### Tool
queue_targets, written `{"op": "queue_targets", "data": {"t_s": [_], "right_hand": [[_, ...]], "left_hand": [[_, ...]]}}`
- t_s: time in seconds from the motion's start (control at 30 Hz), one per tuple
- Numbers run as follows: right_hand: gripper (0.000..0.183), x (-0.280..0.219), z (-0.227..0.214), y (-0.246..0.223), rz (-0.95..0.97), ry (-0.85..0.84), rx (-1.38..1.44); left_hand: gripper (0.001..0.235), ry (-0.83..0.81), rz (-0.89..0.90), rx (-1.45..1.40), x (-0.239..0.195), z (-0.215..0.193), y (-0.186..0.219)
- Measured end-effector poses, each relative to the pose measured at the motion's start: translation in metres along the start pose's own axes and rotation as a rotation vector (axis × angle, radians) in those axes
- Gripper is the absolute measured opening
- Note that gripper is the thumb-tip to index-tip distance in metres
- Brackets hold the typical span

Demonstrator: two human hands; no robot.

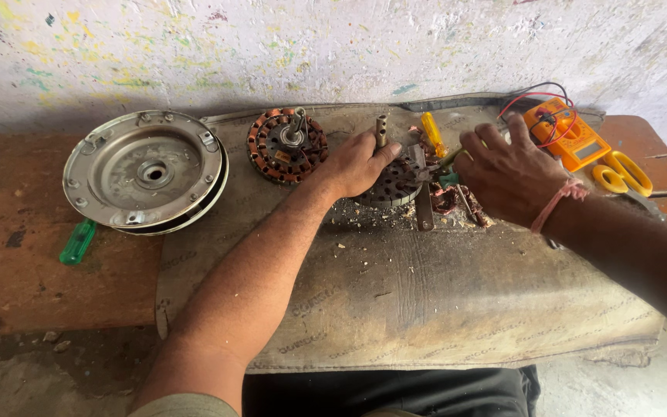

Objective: The person removes copper windings from a motor stator using a screwdriver and pliers on a wooden workbench.

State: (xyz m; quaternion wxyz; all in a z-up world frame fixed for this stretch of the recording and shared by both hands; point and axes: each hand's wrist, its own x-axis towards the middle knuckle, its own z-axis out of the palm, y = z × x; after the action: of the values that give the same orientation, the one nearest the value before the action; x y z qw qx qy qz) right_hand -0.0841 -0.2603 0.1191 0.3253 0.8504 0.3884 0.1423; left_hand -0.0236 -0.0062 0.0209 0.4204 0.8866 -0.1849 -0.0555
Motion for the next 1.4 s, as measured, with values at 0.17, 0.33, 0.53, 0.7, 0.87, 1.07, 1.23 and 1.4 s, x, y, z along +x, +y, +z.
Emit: {"op": "queue_targets", "data": {"t_s": [0.17,0.33,0.53,0.7,0.87,1.07,1.23,1.4], "right_hand": [[0.018,0.009,0.007,0.005,-0.046,-0.204,-0.008],[0.018,0.016,0.012,0.011,0.052,-0.381,0.443],[0.014,0.029,0.034,0.027,0.316,-0.848,1.157],[0.022,0.026,0.044,0.026,0.308,-0.821,1.176],[0.030,0.008,0.017,0.004,0.170,-0.471,0.455],[0.029,0.001,0.000,-0.008,0.140,-0.399,0.393],[0.025,0.011,-0.027,-0.019,0.110,-0.441,0.265],[0.029,0.016,-0.049,-0.029,0.142,-0.508,0.172]], "left_hand": [[0.055,0.020,-0.022,-0.018,-0.001,0.002,0.002],[0.054,0.038,-0.022,-0.010,0.000,0.005,-0.001],[0.055,0.061,-0.035,0.006,-0.001,0.004,0.000],[0.057,0.016,-0.080,-0.019,-0.003,0.001,0.003],[0.057,0.062,-0.029,0.014,0.000,0.004,-0.002],[0.057,0.027,-0.079,0.009,-0.001,0.004,0.000],[0.056,0.063,-0.020,0.009,0.000,0.003,0.002],[0.057,0.051,-0.012,-0.005,-0.002,0.001,0.002]]}}
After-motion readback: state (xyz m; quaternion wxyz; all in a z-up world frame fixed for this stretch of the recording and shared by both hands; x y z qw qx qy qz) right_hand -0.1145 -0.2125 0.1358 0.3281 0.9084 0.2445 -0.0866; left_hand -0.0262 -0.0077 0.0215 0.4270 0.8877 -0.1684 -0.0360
